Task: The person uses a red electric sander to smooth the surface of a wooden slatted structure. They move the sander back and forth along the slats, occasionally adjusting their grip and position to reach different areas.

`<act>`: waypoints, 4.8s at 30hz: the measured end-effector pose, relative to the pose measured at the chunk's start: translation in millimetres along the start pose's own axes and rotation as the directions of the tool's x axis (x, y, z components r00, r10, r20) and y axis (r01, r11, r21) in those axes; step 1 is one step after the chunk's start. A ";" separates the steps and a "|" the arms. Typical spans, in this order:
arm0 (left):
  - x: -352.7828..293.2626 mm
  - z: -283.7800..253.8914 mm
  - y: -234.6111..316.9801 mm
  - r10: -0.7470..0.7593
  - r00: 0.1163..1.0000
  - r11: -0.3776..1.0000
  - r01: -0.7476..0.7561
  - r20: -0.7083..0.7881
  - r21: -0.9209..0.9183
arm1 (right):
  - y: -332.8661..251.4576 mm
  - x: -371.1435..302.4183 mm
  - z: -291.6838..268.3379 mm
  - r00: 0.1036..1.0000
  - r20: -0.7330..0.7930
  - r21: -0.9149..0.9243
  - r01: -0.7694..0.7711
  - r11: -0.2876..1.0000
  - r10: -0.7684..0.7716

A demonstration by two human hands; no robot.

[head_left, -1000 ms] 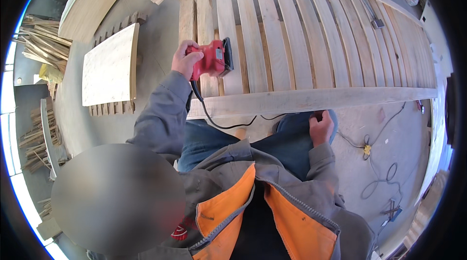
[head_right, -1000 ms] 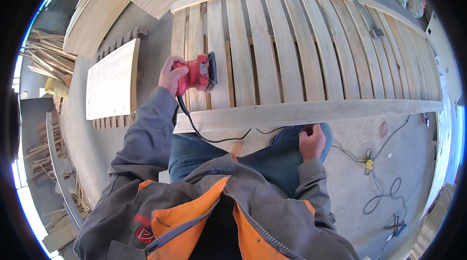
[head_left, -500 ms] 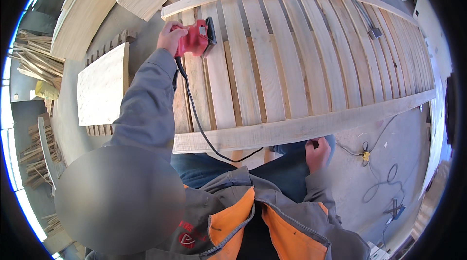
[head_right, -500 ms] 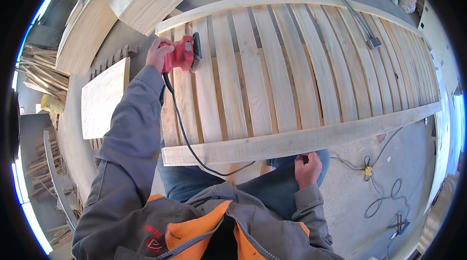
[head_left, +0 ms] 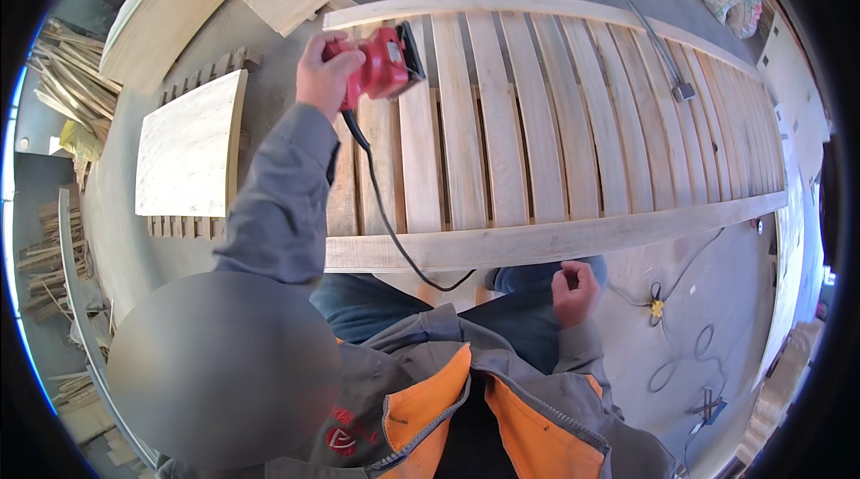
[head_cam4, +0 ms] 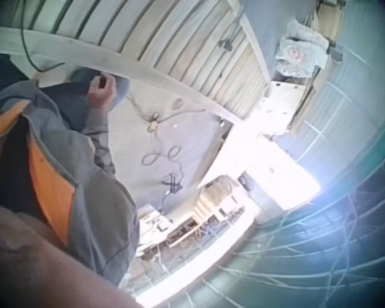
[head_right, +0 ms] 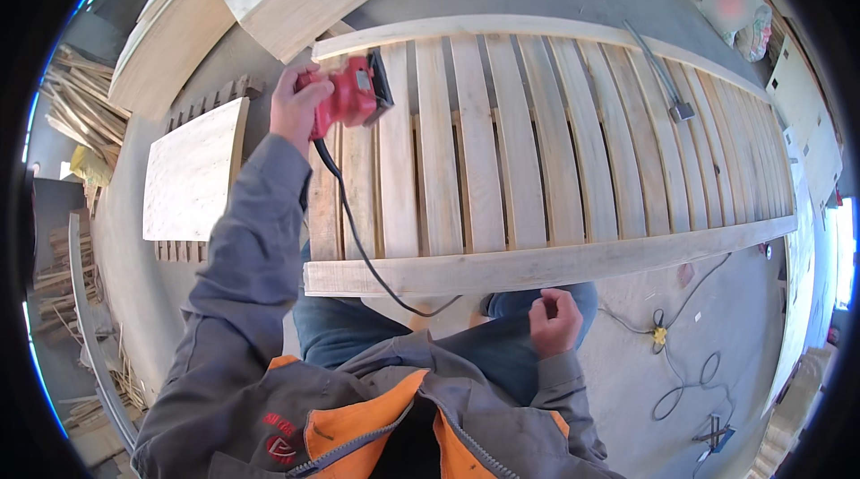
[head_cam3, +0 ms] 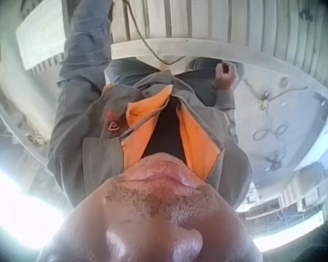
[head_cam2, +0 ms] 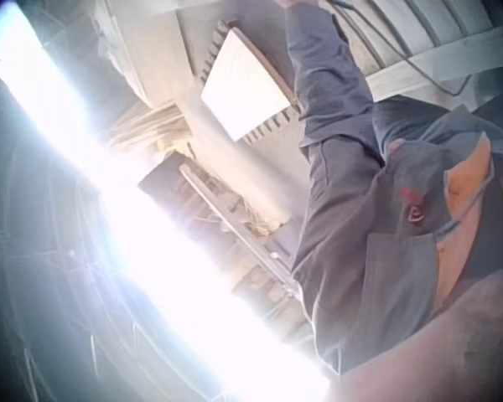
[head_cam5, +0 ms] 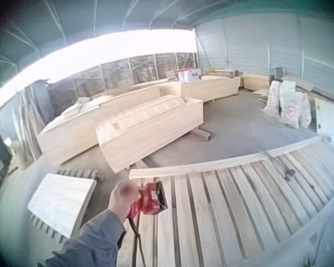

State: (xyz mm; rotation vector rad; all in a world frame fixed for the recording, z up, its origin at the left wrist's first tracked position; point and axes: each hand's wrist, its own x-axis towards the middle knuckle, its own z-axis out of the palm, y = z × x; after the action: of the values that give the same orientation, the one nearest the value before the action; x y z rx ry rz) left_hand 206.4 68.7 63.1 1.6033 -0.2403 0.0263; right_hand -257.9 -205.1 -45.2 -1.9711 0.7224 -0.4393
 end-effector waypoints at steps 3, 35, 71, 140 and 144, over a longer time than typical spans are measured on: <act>-58.1 5.3 32.2 0.060 0.998 0.996 -0.059 -0.020 0.068 | -69.0 -2.0 14.3 0.974 0.031 0.053 0.221 0.974 -0.223; -286.7 56.5 119.9 0.660 0.718 0.721 -0.688 0.223 0.081 | -220.8 0.6 67.1 0.926 0.163 0.800 0.078 0.595 -0.341; -279.8 27.3 71.0 0.397 0.862 0.899 -0.435 0.316 0.057 | -152.4 94.3 132.0 0.988 0.063 0.269 0.122 0.956 -0.144; -223.7 36.4 41.3 0.463 0.846 0.779 -0.531 0.264 0.333 | -178.2 121.2 158.5 0.899 0.371 -0.148 -0.190 0.971 0.233; -236.2 15.6 35.1 0.432 0.867 0.772 -0.497 0.247 0.396 | -175.1 144.3 166.7 0.905 0.365 -0.144 -0.176 0.974 0.217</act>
State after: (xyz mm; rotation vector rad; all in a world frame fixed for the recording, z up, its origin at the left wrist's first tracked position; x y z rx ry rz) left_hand -32.4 84.8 57.9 1.9717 -0.7948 0.3797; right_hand 0.9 -123.5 30.0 -1.9785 0.6957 0.1075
